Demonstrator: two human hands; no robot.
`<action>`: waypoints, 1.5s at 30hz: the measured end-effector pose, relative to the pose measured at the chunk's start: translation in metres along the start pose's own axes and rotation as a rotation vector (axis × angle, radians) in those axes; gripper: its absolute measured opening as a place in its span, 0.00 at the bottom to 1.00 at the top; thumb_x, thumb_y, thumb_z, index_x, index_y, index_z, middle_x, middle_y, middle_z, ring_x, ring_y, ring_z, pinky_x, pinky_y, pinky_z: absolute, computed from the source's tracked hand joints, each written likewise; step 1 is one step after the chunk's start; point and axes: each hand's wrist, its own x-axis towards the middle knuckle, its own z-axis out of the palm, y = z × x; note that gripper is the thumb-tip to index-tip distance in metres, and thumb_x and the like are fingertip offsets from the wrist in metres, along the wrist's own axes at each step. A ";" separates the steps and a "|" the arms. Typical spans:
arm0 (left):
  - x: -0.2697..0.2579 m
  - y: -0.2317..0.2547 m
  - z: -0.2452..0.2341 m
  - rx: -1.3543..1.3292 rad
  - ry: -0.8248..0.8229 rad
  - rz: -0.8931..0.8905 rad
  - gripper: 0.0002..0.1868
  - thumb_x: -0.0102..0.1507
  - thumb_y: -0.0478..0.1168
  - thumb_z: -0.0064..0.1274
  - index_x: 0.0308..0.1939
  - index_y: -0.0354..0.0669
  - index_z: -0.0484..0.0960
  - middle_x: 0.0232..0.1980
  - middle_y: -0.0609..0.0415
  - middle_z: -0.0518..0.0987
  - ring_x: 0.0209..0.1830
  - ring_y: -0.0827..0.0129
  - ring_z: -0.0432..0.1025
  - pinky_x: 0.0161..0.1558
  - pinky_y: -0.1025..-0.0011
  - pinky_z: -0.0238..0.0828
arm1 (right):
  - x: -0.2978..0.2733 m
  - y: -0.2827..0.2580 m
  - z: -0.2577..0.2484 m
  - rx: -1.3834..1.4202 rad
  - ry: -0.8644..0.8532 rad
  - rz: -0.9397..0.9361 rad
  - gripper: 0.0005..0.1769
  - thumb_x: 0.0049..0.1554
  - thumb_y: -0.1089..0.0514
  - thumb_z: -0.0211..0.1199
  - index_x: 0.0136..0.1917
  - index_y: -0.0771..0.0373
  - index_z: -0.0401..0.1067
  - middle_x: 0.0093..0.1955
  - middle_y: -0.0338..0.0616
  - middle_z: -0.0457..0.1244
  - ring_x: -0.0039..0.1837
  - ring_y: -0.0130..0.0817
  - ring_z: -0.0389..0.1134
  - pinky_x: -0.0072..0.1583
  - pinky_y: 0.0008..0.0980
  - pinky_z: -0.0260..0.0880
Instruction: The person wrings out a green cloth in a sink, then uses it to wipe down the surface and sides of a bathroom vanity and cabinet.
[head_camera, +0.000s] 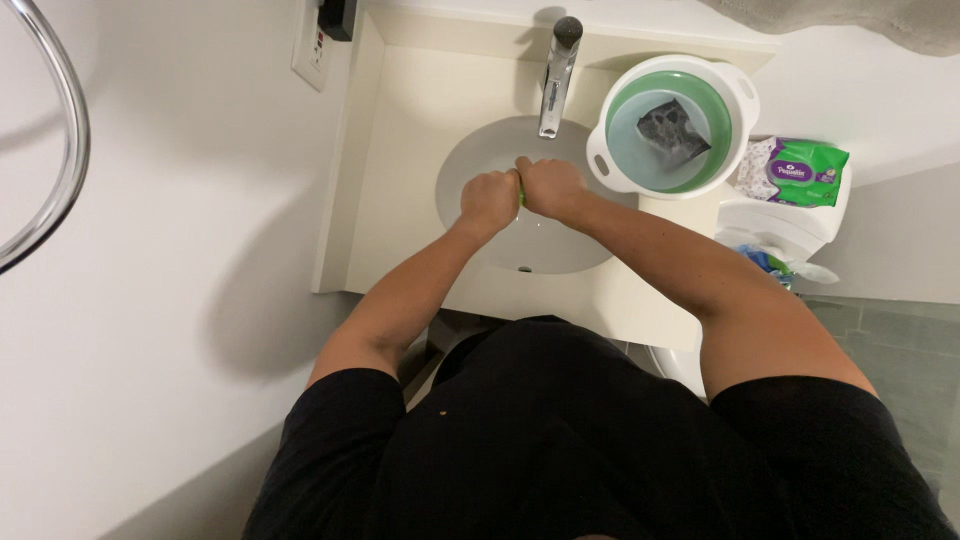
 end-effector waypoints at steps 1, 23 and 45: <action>-0.001 0.002 0.001 -0.046 -0.052 -0.080 0.04 0.57 0.31 0.52 0.32 0.38 0.82 0.32 0.41 0.83 0.31 0.47 0.79 0.33 0.52 0.76 | 0.000 -0.001 0.002 0.000 -0.002 0.002 0.18 0.52 0.57 0.64 0.54 0.64 0.67 0.42 0.56 0.69 0.46 0.55 0.72 0.46 0.53 0.71; -0.015 -0.020 0.013 -0.826 -0.142 -0.064 0.44 0.46 0.42 0.75 0.64 0.40 0.70 0.56 0.44 0.80 0.58 0.55 0.76 0.60 0.62 0.73 | -0.038 0.021 0.010 0.379 0.174 0.094 0.36 0.42 0.64 0.74 0.60 0.61 0.60 0.50 0.58 0.66 0.49 0.56 0.70 0.45 0.50 0.71; -0.004 0.000 -0.007 -0.999 -0.088 -0.030 0.30 0.61 0.27 0.59 0.67 0.39 0.71 0.54 0.49 0.80 0.49 0.70 0.77 0.47 0.73 0.77 | -0.091 0.045 -0.050 0.891 -0.242 0.121 0.56 0.48 0.60 0.72 0.81 0.49 0.44 0.56 0.39 0.68 0.55 0.33 0.71 0.46 0.29 0.70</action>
